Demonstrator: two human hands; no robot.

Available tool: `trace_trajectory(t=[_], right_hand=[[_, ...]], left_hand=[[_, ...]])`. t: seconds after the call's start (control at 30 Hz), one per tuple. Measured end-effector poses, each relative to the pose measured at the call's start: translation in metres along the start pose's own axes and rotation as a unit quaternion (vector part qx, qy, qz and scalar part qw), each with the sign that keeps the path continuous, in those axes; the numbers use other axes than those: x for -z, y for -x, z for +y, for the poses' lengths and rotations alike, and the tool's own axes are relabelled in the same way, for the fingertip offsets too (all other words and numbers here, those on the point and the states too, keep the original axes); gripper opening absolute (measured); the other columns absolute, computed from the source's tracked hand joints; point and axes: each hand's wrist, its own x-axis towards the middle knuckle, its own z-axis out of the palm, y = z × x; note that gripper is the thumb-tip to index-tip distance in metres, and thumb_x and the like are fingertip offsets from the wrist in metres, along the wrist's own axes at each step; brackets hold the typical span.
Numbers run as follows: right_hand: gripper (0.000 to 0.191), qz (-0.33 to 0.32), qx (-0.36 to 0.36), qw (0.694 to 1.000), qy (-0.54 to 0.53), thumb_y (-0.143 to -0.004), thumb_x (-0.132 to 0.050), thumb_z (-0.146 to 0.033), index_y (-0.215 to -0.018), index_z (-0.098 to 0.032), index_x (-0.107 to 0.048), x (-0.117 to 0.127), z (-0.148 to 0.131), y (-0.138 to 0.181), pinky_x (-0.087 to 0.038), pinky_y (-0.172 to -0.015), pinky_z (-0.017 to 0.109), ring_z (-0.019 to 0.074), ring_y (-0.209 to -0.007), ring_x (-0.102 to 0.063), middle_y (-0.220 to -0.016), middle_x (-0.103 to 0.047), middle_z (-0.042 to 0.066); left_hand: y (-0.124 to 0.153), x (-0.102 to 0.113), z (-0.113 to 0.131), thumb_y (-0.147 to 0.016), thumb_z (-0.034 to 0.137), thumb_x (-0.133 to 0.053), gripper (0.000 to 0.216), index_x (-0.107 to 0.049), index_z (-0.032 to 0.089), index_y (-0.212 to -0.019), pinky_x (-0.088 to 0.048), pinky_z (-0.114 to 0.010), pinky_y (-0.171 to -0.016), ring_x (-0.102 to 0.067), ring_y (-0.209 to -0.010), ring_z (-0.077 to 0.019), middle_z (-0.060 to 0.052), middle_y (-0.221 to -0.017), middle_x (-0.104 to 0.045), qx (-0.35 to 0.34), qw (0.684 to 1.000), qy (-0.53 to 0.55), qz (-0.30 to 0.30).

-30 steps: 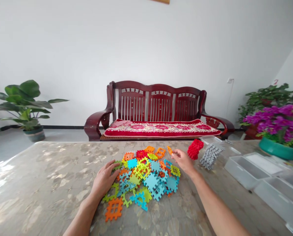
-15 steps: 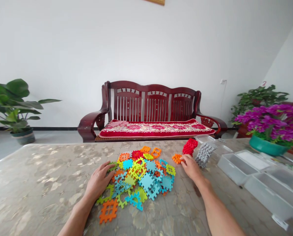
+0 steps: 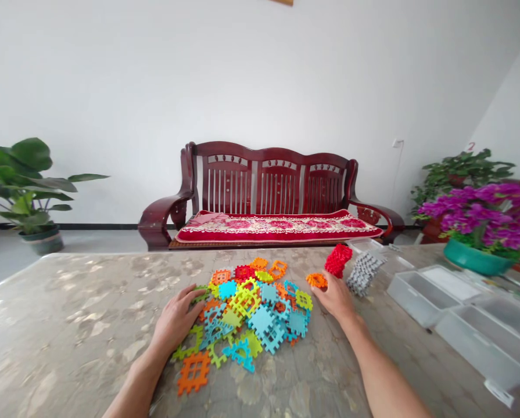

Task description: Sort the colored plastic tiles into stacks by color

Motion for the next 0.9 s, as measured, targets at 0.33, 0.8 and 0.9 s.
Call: trace_trajectory(t=[0.33,0.8,0.9], right_hand=[[0.046,0.077,-0.003,0.996,-0.055,-0.084,-0.055,-0.033,-0.127,-0.016,-0.061,-0.005,-0.001,-0.005,-0.043,-0.099,0.037,0.027,-0.111,-0.061,-0.122,-0.069,0.012],[0.042,0.016,-0.114,0.944,-0.308,-0.084,-0.037,-0.038,-0.1,-0.019,-0.072,0.005,-0.014,0.005,-0.05,-0.057,0.029,0.0205,-0.063,-0.066,-0.081,-0.075,0.006],[0.038,0.04,-0.037,0.955,-0.291,-0.078,-0.045,-0.034,-0.099,-0.018,-0.073,-0.003,-0.021,0.007,-0.054,-0.068,0.032,0.0221,-0.074,-0.068,-0.09,-0.076,0.008]], left_hand=[[0.0,0.0,0.0,-0.087,0.043,-0.049,0.041,-0.074,0.027,-0.115,-0.044,-0.041,-0.108,-0.061,-0.122,-0.0268,-0.007,-0.136,-0.063,-0.004,1.0,-0.005,-0.003],[0.0,0.0,-0.002,-0.089,0.045,-0.046,0.042,-0.074,0.026,-0.115,-0.043,-0.043,-0.109,-0.061,-0.123,-0.0279,-0.008,-0.137,-0.061,-0.002,1.0,0.001,-0.012],[0.0,0.0,-0.001,-0.089,0.045,-0.047,0.042,-0.074,0.026,-0.115,-0.043,-0.044,-0.109,-0.061,-0.123,-0.0281,-0.009,-0.138,-0.061,-0.002,1.0,0.0,-0.014]])
